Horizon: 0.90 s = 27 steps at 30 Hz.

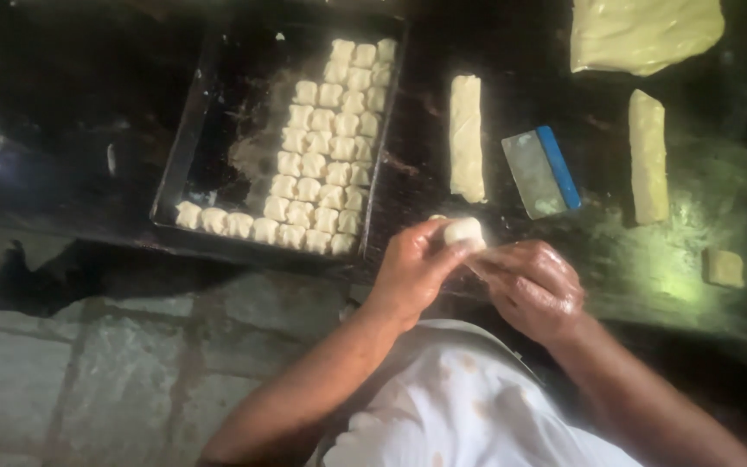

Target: Cutting and folding dough into small rectangular pieces and placing them onto a baking tray.

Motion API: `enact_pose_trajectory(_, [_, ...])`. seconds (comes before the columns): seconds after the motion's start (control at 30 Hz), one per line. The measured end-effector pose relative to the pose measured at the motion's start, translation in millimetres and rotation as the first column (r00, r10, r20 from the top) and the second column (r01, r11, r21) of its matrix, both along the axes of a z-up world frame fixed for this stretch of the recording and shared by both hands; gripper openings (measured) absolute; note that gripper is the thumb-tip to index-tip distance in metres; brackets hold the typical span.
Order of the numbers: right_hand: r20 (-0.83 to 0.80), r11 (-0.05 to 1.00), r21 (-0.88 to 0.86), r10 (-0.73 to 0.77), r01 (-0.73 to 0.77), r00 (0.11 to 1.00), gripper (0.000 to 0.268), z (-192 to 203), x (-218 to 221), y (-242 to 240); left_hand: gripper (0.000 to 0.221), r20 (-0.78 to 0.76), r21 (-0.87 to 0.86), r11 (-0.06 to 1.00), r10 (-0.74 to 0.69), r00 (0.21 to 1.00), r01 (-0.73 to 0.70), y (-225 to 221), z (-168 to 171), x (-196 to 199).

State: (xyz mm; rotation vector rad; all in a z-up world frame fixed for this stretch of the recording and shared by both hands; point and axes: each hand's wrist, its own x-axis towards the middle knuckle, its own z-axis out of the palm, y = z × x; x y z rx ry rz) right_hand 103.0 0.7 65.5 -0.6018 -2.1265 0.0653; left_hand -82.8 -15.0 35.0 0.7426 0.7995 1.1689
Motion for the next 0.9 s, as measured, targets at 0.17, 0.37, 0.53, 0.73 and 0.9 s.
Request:
enact_pose_trajectory(0.17, [-0.028, 0.982, 0.005, 0.190, -0.190, 0.981, 0.016, -5.1, -21.6, 8.8, 0.032, -0.228, 0.040, 0.987, 0.158, 0.961, -0.152, 9.3, -8.7, -33.1])
enact_pose_trajectory(0.37, [0.074, 0.351, -0.921, 0.586, -0.170, 0.807, 0.020, -19.3, -22.8, 39.2, 0.027, 0.054, -0.063, 0.974, 0.223, 0.973, -0.219, 26.7, -2.9, -91.0])
enact_pose_trajectory(0.53, [0.422, 0.890, -0.404, -0.024, 0.212, 0.906, 0.075, -12.9, -74.3, 48.8, 0.033, 0.032, -0.200, 0.963, 0.189, 0.981, -0.179, 28.6, 3.2, -107.6])
enact_pose_trajectory(0.73, [0.309, 0.987, -0.111, 0.147, -0.118, 0.940, 0.037, -13.5, -96.4, 68.0, 0.034, 0.181, -0.161, 0.967, 0.228, 0.957, -0.200, 34.3, -15.8, -109.0])
enact_pose_trajectory(0.9, [0.557, 0.942, -0.269, -0.018, 0.200, 0.830, 0.014, 1.4, -133.9, 95.5, 0.025, -0.272, -0.053, 0.977, 0.186, 0.944, -0.208, 38.6, 9.3, -132.5])
